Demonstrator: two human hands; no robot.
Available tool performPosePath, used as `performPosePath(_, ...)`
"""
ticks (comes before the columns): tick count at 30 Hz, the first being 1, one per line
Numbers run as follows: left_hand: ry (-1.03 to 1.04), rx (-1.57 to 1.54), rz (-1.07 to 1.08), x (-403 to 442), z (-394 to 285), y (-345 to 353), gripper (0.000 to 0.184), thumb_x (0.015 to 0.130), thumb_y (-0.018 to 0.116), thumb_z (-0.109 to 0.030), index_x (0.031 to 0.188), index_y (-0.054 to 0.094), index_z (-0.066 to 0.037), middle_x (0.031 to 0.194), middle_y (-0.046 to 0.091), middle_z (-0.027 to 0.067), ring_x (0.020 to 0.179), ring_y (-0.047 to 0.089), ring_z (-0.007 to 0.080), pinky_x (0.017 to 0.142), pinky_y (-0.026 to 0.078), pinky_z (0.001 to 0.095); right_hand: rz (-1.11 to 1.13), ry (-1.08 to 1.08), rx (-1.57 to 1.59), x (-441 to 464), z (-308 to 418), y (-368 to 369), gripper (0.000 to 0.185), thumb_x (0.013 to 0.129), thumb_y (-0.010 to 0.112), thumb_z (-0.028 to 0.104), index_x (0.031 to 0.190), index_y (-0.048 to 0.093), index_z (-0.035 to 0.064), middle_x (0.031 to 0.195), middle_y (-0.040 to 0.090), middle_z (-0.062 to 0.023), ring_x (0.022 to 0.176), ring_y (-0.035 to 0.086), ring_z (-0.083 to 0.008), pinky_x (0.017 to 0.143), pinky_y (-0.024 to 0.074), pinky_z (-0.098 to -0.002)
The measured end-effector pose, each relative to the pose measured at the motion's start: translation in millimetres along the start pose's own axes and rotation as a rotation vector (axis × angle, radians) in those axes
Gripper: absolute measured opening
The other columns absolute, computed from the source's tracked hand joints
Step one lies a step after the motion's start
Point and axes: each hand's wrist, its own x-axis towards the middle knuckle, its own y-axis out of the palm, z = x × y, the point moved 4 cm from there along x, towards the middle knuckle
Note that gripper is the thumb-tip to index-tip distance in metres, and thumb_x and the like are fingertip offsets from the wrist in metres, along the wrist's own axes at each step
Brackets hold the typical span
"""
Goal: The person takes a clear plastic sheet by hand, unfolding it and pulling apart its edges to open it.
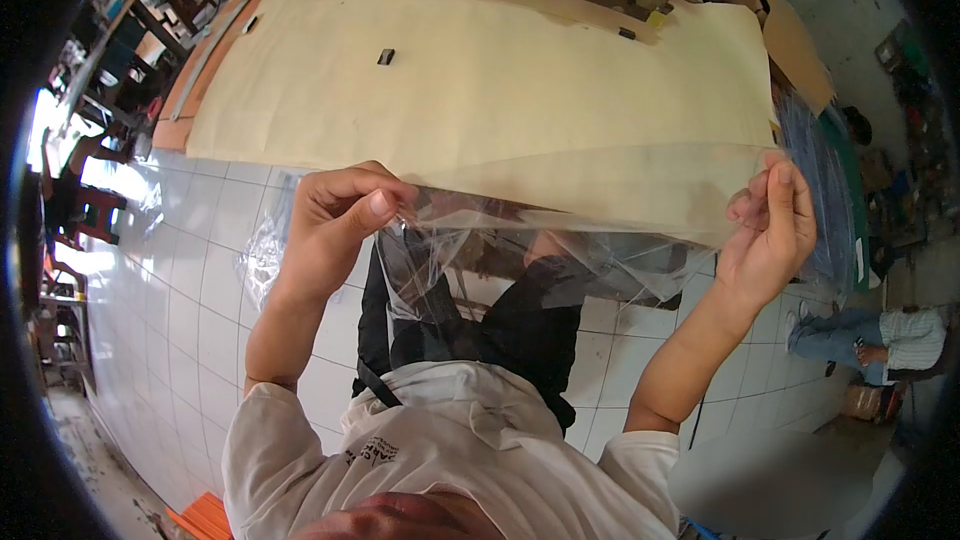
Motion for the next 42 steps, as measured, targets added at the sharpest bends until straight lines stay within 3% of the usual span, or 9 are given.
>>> performPosePath(7, -0.024, -0.003, 0.073, 1.3, -5.2, -2.0, 0.018, 0.089, 0.067, -0.009, 0.098, 0.07, 0.006, 0.092, 0.07, 0.0108, 0.085, 0.065, 0.0132, 0.079, 0.052, 0.0264, 0.002, 0.018, 0.002, 0.3, -1.4, -2.7, 0.019, 0.093, 0.062, 0.015, 0.1, 0.067, -0.002, 0.074, 0.06, -0.0016, 0.057, 0.048, -0.0049, 0.05, 0.0393, -0.0196)
performPosePath(9, -0.085, 0.0, 0.03, 1.0, -8.7, -0.6, 0.014, 0.084, 0.069, -0.007, 0.092, 0.07, 0.005, 0.086, 0.069, 0.012, 0.08, 0.066, 0.0174, 0.075, 0.052, 0.0278, 0.004, 0.031, 0.021, 1.4, -1.0, -2.7, 0.019, 0.094, 0.062, 0.015, 0.101, 0.067, -0.0021, 0.073, 0.06, -0.0015, 0.056, 0.047, -0.0053, 0.049, 0.0392, -0.0199)
performPosePath(18, -0.177, 0.02, 0.04, 5.4, -12.1, -6.6, 0.012, 0.081, 0.071, -0.002, 0.091, 0.07, 0.003, 0.086, 0.07, 0.0106, 0.079, 0.066, 0.0151, 0.074, 0.052, 0.0265, 0.017, 0.013, 0.037, 1.5, 1.6, -4.1, 0.02, 0.094, 0.062, 0.016, 0.1, 0.067, -0.002, 0.072, 0.059, -0.0017, 0.055, 0.047, -0.0055, 0.049, 0.0381, -0.0194)
performPosePath(34, -0.119, -0.131, 0.005, 7.3, 0.0, -10.7, 0.006, 0.08, 0.07, 0.001, 0.086, 0.071, 0.001, 0.081, 0.069, 0.0119, 0.073, 0.065, 0.0175, 0.071, 0.052, 0.0294, 0.011, 0.016, 0.055, -0.2, 0.5, -4.9, 0.02, 0.093, 0.063, 0.017, 0.1, 0.067, -0.0017, 0.071, 0.06, -0.0025, 0.055, 0.048, -0.0063, 0.048, 0.0369, -0.0201)
performPosePath(36, -0.1, -0.252, 0.044, 7.1, 1.8, -11.7, 0.013, 0.08, 0.073, -0.001, 0.092, 0.07, 0.004, 0.082, 0.071, 0.0114, 0.075, 0.068, 0.0162, 0.072, 0.054, 0.0265, 0.013, 0.024, 0.058, -0.8, 0.0, -5.2, 0.02, 0.093, 0.063, 0.016, 0.1, 0.067, -0.0021, 0.072, 0.059, -0.0024, 0.055, 0.047, -0.0064, 0.048, 0.0361, -0.02)
performPosePath(42, -0.061, -0.297, 0.061, 7.3, 1.3, -13.2, 0.011, 0.085, 0.069, -0.007, 0.089, 0.069, 0.003, 0.085, 0.07, 0.0105, 0.078, 0.066, 0.0167, 0.075, 0.05, 0.028, -0.013, 0.038, 0.029, -3.9, -2.5, -2.4, 0.019, 0.093, 0.063, 0.015, 0.099, 0.066, -0.0025, 0.073, 0.058, -0.0021, 0.057, 0.046, -0.006, 0.049, 0.0355, -0.0196)
